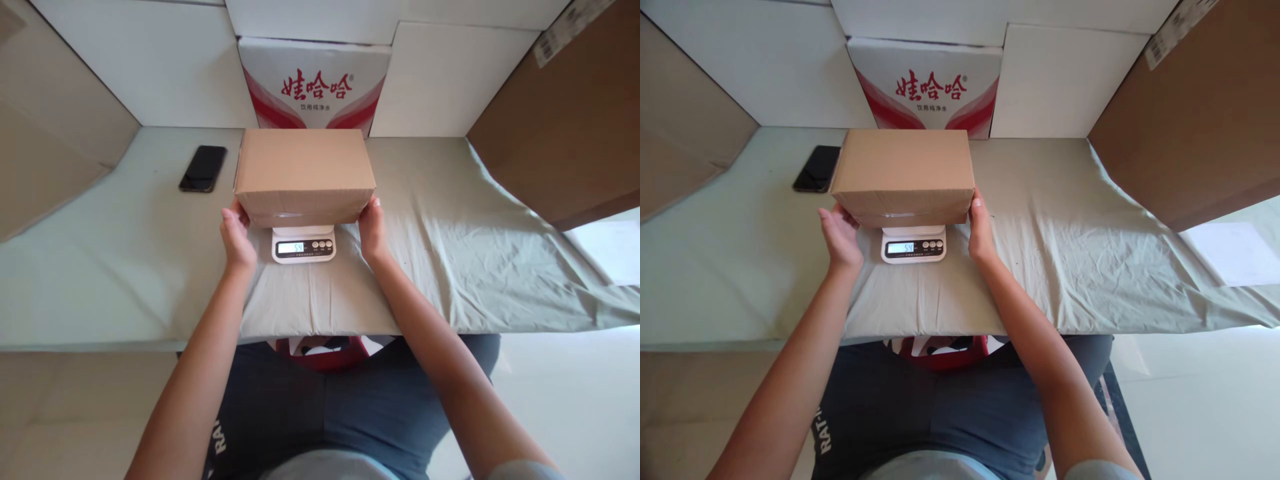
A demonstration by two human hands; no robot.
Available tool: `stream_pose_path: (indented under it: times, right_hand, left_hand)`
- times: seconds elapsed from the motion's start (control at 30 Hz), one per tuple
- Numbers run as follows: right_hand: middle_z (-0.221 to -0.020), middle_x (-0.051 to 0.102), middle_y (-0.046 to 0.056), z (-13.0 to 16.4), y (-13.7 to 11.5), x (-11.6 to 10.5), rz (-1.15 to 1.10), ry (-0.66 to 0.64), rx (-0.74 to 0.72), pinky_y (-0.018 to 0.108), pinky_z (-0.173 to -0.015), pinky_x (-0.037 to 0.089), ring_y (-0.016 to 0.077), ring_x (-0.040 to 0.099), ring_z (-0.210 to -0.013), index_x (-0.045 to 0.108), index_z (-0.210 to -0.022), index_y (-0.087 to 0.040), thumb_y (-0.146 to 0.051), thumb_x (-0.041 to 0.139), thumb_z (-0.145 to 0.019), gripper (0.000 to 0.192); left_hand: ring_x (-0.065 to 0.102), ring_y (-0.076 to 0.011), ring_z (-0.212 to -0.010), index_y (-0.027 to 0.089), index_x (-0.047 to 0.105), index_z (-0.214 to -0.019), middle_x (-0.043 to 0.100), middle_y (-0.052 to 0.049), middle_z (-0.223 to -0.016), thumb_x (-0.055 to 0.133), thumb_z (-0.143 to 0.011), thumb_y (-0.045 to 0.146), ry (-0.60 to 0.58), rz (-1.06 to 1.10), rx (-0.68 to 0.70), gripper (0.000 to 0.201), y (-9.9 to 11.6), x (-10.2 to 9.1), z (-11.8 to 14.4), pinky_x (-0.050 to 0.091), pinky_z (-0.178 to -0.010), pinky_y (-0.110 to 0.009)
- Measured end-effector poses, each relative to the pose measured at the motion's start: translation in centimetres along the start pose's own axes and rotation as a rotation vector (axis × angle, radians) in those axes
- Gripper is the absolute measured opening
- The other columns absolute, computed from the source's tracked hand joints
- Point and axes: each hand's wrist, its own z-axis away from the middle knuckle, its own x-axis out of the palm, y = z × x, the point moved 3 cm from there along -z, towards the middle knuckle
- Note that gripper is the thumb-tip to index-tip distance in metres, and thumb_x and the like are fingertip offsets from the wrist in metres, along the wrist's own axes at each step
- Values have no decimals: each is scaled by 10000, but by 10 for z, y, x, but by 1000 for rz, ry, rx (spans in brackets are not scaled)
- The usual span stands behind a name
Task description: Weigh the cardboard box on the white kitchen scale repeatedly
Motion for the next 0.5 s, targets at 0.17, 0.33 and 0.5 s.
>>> stream_pose_path:
  times: [0.17,0.33,0.5]
  right_hand:
    - [-1772,842,44,1,0,0,25,-9,4,538,-1656,374,361,524,-1940,884,-1518,-371,-1052,570,-1067,875]
    - [-1778,838,35,2,-3,-3,78,-45,-85,534,-1645,397,356,578,-1897,868,-1560,-386,-998,541,-1124,820]
    - [-1828,799,-9,5,-5,-4,106,-56,-155,595,-1676,336,359,566,-1908,827,-1641,-452,-935,548,-1163,735]
  left_hand:
    - [705,-492,-1681,222,859,-1466,849,-243,-1577,575,-957,1212,-14,-45,18,1149,-4,-3,-4,569,-1446,-651]
    - [754,-495,-1607,208,854,-1455,864,-249,-1512,570,-973,1196,13,-49,25,1136,-1,4,1,617,-1391,-642]
    - [775,-484,-1569,208,890,-1425,867,-250,-1436,604,-1030,1123,19,-56,50,1036,8,12,10,625,-1362,-624]
